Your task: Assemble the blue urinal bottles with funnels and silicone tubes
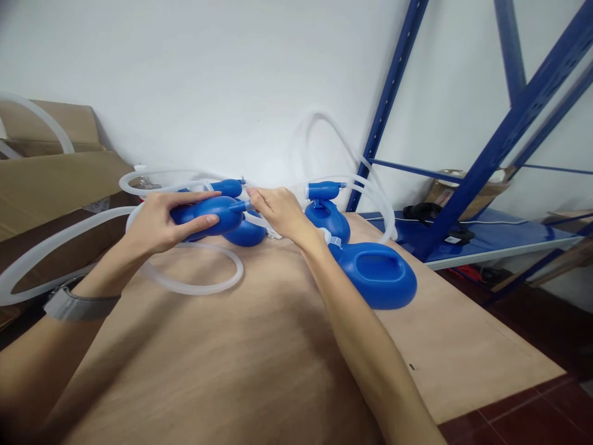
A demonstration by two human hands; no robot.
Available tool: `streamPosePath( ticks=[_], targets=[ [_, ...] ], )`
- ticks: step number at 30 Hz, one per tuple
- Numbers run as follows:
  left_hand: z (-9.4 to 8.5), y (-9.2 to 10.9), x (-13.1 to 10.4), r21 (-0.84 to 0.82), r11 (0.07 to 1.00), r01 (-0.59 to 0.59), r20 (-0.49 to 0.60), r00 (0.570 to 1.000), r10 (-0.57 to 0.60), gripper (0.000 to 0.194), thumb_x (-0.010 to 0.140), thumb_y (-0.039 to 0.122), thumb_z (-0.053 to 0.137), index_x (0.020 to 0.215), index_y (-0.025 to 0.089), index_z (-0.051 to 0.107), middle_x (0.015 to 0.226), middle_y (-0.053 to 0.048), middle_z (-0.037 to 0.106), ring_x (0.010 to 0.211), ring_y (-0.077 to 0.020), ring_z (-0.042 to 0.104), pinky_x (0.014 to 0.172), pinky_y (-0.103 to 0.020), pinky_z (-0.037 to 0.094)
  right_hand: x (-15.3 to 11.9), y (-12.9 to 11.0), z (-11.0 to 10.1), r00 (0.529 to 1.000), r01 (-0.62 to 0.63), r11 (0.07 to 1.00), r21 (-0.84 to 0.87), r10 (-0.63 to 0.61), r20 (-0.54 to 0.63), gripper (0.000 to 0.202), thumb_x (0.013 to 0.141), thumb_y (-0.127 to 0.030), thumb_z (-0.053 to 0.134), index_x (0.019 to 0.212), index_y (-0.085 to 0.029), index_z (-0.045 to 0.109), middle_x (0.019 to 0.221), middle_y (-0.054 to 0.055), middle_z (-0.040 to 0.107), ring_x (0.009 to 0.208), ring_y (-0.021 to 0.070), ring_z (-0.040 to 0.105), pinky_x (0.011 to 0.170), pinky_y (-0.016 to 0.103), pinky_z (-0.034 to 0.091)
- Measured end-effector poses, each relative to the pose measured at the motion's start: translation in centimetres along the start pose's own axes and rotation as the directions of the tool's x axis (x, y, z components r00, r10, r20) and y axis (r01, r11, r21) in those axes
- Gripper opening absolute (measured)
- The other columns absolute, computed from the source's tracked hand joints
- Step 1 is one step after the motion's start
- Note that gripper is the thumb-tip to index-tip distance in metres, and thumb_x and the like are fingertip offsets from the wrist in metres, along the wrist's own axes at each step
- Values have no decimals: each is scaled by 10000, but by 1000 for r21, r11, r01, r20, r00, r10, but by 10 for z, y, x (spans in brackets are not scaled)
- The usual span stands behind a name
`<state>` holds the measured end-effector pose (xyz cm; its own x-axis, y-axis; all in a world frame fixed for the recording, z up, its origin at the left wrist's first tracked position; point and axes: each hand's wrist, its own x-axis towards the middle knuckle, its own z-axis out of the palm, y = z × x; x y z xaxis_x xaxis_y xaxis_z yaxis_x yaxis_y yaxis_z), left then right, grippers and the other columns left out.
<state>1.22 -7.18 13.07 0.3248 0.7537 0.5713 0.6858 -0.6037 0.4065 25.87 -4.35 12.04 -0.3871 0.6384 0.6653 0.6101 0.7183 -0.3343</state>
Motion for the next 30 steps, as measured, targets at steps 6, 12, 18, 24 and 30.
streamPosePath(
  ticks=[6, 12, 18, 24, 30],
  targets=[
    [-3, 12, -4, 106, 993, -49, -28, 998, 52, 693, 811, 721, 611, 1325, 274, 737, 1172, -73, 795, 1054, -351, 720, 970, -426, 501, 1, -6, 2, 1000, -2, 1000, 31, 3, -23, 554, 1065, -477, 291, 634, -208, 514, 624, 16, 595, 617, 156, 555, 673, 301, 372],
    [-6, 18, -9, 248, 956, -154, -92, 979, 182, 767, 855, 759, 552, 1387, 226, 699, 1072, -98, 779, 957, -326, 704, 862, -416, 502, 2, -10, 6, 1000, -22, 999, 32, 22, -14, 596, 1074, -510, 266, 621, -203, 502, 610, 16, 603, 617, 152, 569, 668, 301, 376],
    [4, 23, -12, 312, 947, -78, -102, 988, 116, 727, 836, 739, 558, 1396, 293, 681, 1104, -90, 768, 973, -316, 696, 834, -383, 483, 2, -12, 3, 999, -52, 999, 11, 52, -3, 630, 1069, -550, 287, 589, -202, 498, 580, 20, 571, 607, 160, 558, 659, 309, 371],
    [4, 26, -7, 272, 960, -57, -106, 990, 89, 735, 823, 753, 574, 1398, 306, 672, 1202, -86, 762, 1065, -340, 695, 912, -386, 480, 3, -10, -7, 997, -78, 990, 120, 76, 18, 606, 1063, -584, 331, 647, -196, 538, 643, 21, 613, 662, 170, 592, 693, 303, 417],
    [-3, 25, 2, 66, 994, 90, -136, 987, -81, 622, 810, 713, 648, 1242, 280, 762, 1172, -59, 787, 1118, -369, 682, 944, -423, 505, 1, 16, -23, 995, 4, 989, 148, 10, -95, 398, 1025, -568, 493, 1041, -211, 669, 1109, 74, 684, 1000, 213, 638, 885, 331, 481]
  ],
)
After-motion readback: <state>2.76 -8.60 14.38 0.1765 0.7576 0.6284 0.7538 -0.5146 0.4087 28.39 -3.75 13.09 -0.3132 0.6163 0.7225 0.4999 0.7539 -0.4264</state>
